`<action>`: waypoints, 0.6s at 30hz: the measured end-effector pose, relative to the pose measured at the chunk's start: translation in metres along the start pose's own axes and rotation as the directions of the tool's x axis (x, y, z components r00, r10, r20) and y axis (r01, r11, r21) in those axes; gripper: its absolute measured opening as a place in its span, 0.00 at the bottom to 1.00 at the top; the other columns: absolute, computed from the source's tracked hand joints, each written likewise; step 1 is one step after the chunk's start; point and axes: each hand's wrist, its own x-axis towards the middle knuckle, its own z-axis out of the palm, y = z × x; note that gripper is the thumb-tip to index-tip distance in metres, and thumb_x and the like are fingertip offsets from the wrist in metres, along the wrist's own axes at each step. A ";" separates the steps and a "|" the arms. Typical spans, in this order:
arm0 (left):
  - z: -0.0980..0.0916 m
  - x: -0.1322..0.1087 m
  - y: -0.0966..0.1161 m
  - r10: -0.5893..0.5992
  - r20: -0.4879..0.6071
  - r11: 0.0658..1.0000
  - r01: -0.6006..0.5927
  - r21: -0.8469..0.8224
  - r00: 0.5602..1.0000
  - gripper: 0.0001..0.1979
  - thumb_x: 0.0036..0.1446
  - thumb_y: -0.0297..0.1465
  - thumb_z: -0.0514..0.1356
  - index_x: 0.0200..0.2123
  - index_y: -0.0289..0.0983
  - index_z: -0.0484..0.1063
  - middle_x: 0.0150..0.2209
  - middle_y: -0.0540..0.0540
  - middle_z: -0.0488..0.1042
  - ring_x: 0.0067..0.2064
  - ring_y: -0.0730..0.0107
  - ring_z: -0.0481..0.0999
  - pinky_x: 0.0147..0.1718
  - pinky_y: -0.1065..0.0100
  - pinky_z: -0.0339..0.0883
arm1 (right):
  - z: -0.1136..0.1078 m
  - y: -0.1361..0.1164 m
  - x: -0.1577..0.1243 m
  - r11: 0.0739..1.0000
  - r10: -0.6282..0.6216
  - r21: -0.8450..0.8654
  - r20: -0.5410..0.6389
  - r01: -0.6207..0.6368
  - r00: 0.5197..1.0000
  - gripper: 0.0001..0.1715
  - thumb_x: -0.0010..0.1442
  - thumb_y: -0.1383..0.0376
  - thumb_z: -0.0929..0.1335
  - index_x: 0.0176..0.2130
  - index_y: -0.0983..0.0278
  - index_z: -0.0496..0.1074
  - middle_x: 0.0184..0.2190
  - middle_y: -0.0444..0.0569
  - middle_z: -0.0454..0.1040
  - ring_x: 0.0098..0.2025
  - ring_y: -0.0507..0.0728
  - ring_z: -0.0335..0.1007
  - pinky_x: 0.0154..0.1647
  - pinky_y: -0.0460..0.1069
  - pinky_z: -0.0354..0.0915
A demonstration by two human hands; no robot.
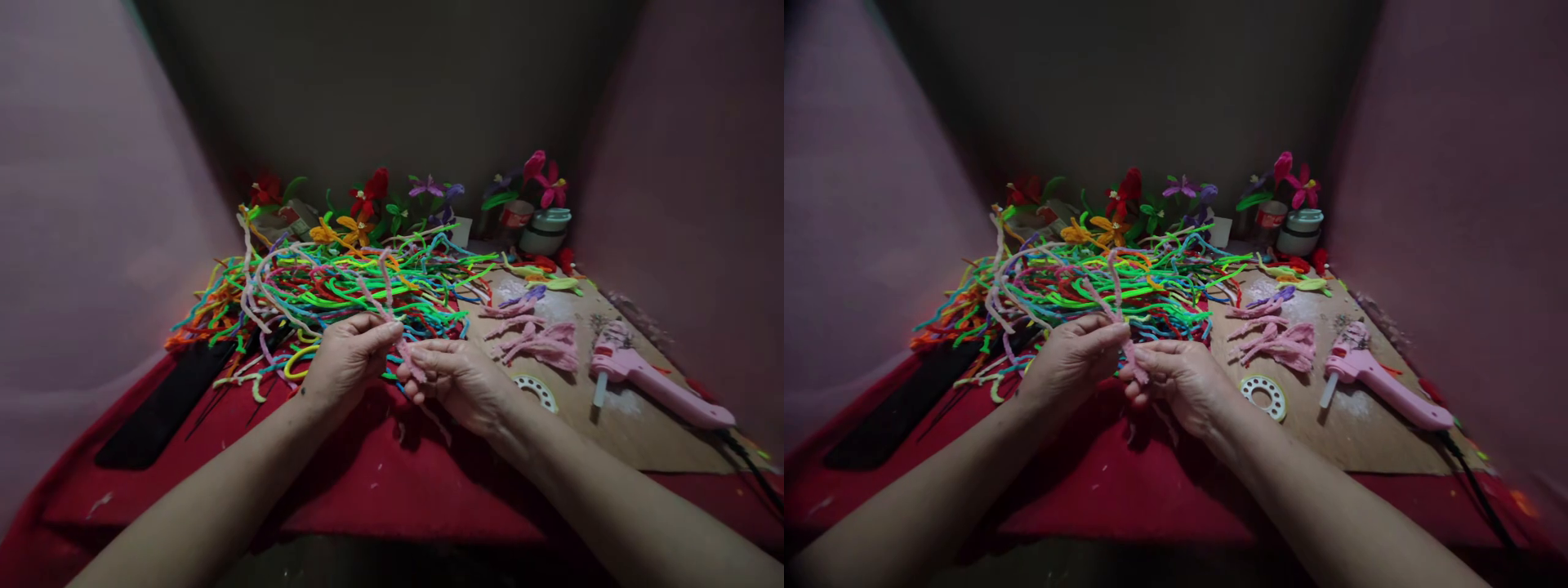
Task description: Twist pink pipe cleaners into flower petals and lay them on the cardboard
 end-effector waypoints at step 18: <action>0.005 -0.004 -0.010 -0.048 -0.002 0.994 0.048 0.098 0.999 0.11 0.45 0.34 0.65 0.24 0.32 0.69 0.14 0.55 0.62 0.13 0.85 0.55 0.12 0.79 0.46 | 0.001 0.006 0.004 0.992 -0.098 -0.090 -0.143 0.086 0.985 0.09 0.43 0.66 0.72 0.25 0.70 0.71 0.19 0.48 0.73 0.18 0.48 0.65 0.20 0.43 0.58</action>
